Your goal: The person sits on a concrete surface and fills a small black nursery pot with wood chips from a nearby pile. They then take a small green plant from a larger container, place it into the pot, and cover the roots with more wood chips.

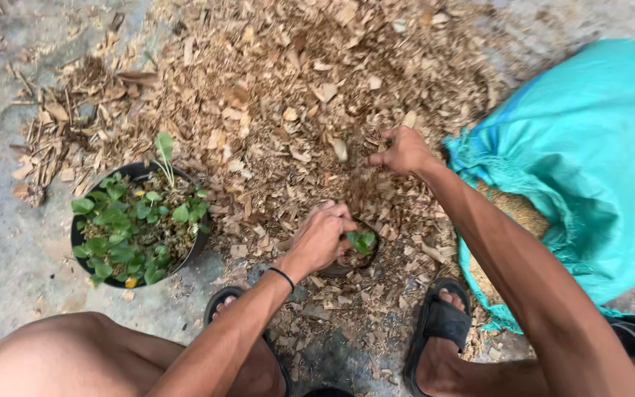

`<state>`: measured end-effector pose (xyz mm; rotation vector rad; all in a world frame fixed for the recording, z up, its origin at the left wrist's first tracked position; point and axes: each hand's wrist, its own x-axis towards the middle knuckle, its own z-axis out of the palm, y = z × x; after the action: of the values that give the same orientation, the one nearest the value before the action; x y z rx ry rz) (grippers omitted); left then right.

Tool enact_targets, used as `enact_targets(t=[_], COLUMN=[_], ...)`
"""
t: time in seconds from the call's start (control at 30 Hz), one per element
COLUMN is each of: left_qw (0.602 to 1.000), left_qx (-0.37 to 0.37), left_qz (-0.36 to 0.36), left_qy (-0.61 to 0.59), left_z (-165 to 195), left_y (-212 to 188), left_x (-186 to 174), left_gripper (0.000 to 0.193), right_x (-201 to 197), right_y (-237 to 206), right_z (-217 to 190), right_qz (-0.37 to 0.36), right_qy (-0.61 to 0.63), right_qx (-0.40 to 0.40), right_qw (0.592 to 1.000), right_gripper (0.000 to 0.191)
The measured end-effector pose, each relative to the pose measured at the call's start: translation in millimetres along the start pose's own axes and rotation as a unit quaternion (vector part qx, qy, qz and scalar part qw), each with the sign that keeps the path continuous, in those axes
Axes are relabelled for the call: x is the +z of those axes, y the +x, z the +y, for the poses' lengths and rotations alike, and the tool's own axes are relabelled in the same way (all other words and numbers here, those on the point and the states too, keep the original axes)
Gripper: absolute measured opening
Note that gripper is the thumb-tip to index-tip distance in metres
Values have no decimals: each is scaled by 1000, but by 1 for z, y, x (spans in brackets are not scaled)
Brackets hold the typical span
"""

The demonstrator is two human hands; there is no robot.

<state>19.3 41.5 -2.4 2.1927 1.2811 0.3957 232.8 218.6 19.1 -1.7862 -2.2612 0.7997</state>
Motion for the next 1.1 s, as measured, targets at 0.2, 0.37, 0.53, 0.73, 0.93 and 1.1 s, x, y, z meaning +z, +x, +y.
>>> enact_targets(t=[0.2,0.37,0.53,0.73,0.93,1.1], left_qw=[998,1000,999,999,1000,999], left_qx=[-46,-22,-35,-44,-23,-33], left_qz=[-30,-10,-9,1,8,0], left_qy=[-16,12,-10,-2,7,8], left_z=[-6,-9,-10,-8,-5,-5], left_y=[5,8,7,4,-1,1], left_x=[11,11,8,-1,-7,-8], left_gripper=[36,35,36,34,31,31], right_x=[-82,-118,-95,-46,-20,-15], right_y=[-70,-112,-145,-148,-139,-137], right_z=[-28,-47,-52,-71,-75,-72], right_qz=[-120,-49,-108,-215,-247,-264], right_qy=[144,-58,215,-36,-36,-6], right_qx=[151,69,181,160,139,111], right_qw=[971,995,953,963,958,958], right_gripper=[61,54,51,63,85,77])
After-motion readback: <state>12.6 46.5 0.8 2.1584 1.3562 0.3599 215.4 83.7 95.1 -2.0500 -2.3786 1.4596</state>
